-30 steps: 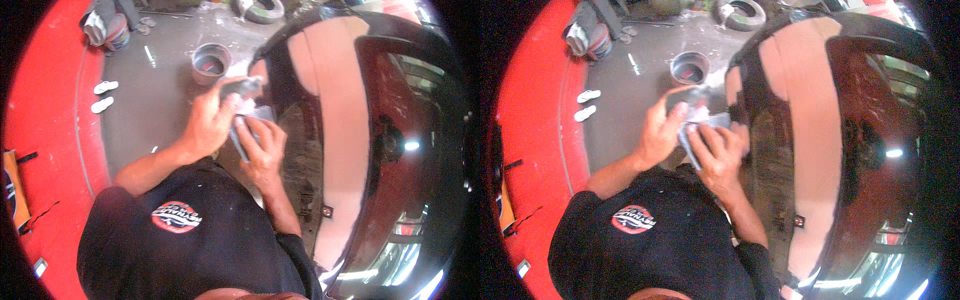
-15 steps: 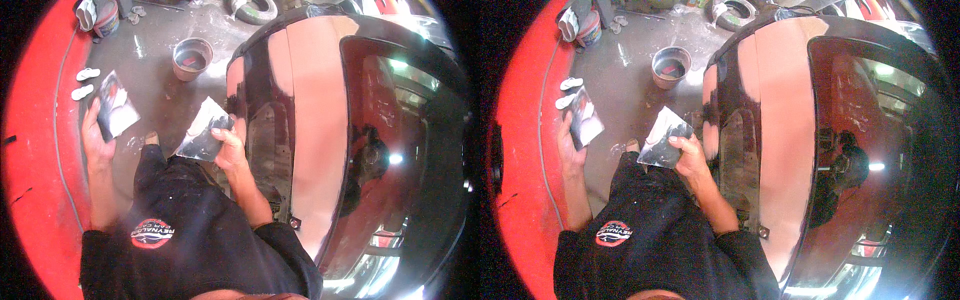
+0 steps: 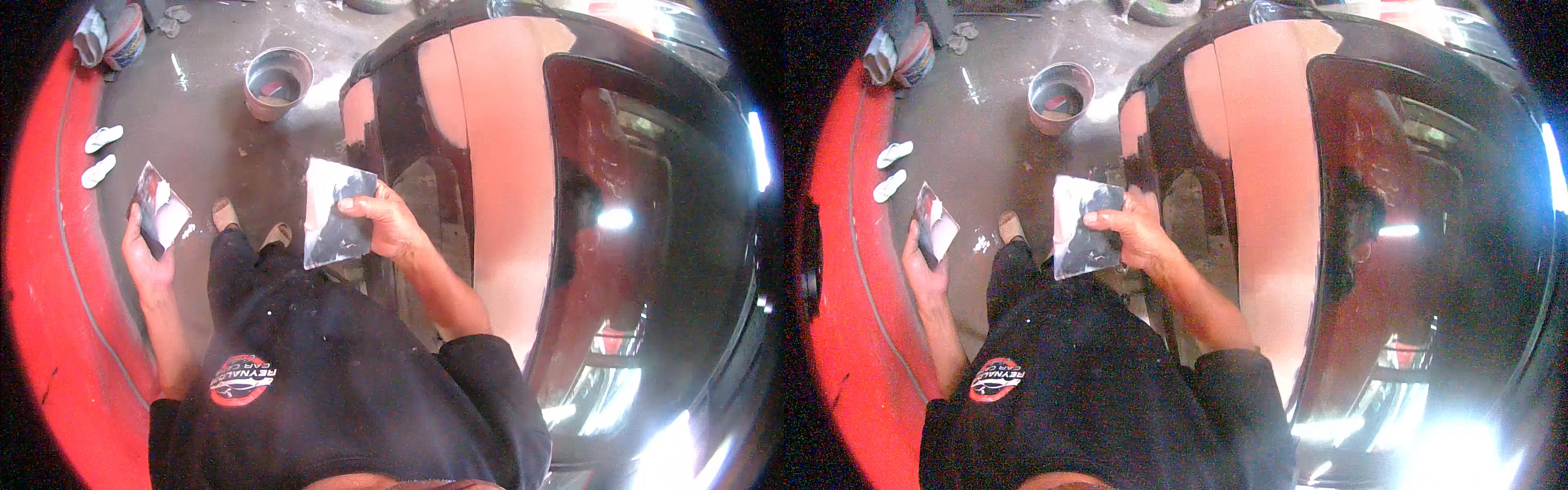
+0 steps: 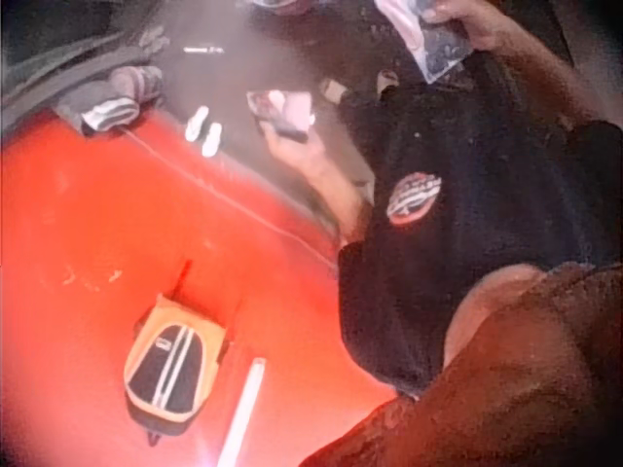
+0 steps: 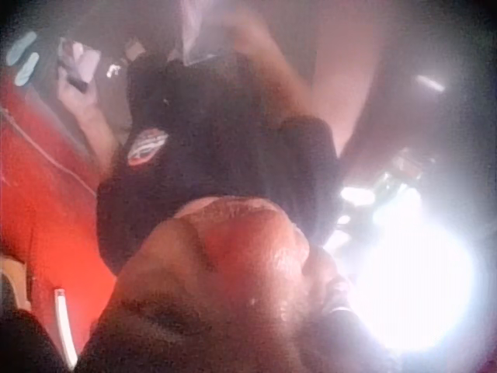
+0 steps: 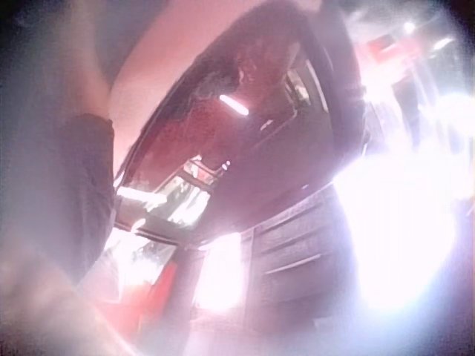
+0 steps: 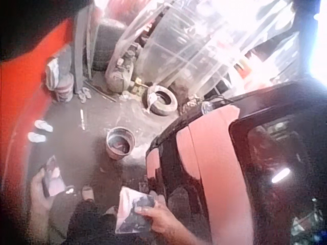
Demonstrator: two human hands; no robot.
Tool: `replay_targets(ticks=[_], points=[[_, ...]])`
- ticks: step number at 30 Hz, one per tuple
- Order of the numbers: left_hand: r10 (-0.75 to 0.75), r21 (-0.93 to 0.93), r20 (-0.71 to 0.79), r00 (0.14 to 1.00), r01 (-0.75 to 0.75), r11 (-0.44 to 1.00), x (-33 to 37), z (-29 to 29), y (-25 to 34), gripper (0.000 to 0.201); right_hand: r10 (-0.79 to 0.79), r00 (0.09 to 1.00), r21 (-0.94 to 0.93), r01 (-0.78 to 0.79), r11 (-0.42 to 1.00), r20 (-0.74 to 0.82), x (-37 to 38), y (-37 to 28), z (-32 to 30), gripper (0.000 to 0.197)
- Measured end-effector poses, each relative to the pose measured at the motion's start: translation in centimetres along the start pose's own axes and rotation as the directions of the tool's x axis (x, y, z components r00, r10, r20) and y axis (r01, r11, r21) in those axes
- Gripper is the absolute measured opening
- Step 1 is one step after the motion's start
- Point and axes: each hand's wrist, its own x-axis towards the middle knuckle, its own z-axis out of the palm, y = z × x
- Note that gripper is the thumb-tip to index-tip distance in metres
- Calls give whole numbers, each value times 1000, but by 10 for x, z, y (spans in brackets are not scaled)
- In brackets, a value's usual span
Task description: The person sands a car bumper with a sanding block, moving across multiple sections of the surface. The person holds a second sanding block in the other hand and occasionally switches between them while working on the bumper.
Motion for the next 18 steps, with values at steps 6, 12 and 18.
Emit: replay_targets(ticks=[6, 12, 18], points=[[-14, 54, 31, 999, 12, 998, 31, 21, 14, 37, 259, 963, -454, -200, 868, 71, -43, -99, -40, 44], [64, 95, 2, 998, -64, 993, 40, 23, 25, 41, -197, 953, -903, -133, 408, -229, -93, -265, -25, 53], [-1, 12, -104, 995, 2, 1000, 21, 1, 19, 42, -101, 990, -995, -92, 41, -95, -57, -286, 67, 37]])
